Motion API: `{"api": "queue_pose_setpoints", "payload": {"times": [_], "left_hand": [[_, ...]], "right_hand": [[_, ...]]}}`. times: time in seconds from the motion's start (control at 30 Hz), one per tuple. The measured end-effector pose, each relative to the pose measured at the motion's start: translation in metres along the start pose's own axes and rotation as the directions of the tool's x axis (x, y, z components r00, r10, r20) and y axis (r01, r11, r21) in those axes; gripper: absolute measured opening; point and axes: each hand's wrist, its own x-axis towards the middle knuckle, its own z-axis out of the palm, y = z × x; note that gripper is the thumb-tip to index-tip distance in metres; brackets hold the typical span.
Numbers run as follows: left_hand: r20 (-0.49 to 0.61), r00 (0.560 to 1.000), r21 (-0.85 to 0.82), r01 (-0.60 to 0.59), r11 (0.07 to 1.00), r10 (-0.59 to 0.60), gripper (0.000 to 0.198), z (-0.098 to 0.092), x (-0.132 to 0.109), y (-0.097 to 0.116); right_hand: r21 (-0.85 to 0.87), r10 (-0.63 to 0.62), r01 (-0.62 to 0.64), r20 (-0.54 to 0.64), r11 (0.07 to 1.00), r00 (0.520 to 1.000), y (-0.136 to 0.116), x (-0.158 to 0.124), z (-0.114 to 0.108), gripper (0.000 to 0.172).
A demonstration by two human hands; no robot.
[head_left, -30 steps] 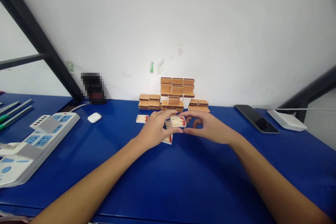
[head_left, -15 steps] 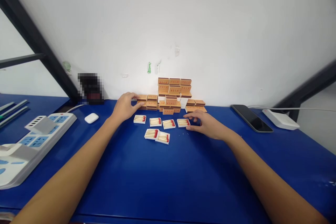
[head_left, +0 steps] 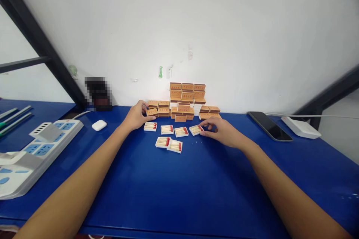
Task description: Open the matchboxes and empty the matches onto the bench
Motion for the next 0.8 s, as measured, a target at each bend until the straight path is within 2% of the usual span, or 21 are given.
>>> {"api": "queue_pose_setpoints", "payload": {"times": [0.13, 0.27, 0.37, 0.43, 0.53, 0.63, 0.7, 0.8], "left_hand": [[0.031, 0.999, -0.019, 0.032, 0.999, -0.031, 0.055, -0.002, -0.001, 0.001], [0.038, 0.999, -0.016, 0.013, 1.0, -0.013, 0.043, -0.016, -0.002, 0.008], [-0.014, 1.0, 0.01, -0.003, 1.0, 0.003, 0.043, -0.028, -0.008, 0.026], [-0.074, 0.996, -0.007, -0.051, 0.999, 0.05, 0.047, -0.03, -0.016, 0.045], [-0.076, 0.974, -0.063, -0.216, 0.974, 0.211, 0.041, -0.019, -0.032, 0.079], [-0.014, 0.937, -0.098, -0.348, 0.932, 0.349, 0.035, -0.001, -0.048, 0.108], [0.023, 0.925, -0.109, -0.375, 0.921, 0.38, 0.03, 0.01, -0.057, 0.12], [0.071, 0.927, -0.134, -0.358, 0.924, 0.369, 0.028, 0.024, -0.067, 0.127]], "right_hand": [[0.019, -0.007, 0.007, -0.02, 1.0, 1.0, 0.001, 0.0, 0.0, 0.045], [0.026, -0.014, 0.016, -0.067, 1.0, 0.998, 0.004, 0.001, 0.0, 0.044], [0.045, -0.001, 0.008, -0.137, 0.999, 0.991, 0.003, 0.001, -0.002, 0.041], [0.138, 0.032, -0.003, -0.214, 0.99, 0.976, -0.004, 0.003, -0.002, 0.041], [0.415, 0.133, -0.006, -0.277, 0.91, 0.952, -0.026, 0.003, 0.005, 0.052], [0.633, 0.149, 0.012, -0.201, 0.774, 0.968, -0.056, 0.0, 0.022, 0.058], [0.668, 0.111, 0.024, -0.158, 0.743, 0.981, -0.072, -0.005, 0.033, 0.057], [0.537, 0.094, 0.023, -0.189, 0.843, 0.977, -0.078, -0.01, 0.04, 0.05]]}}
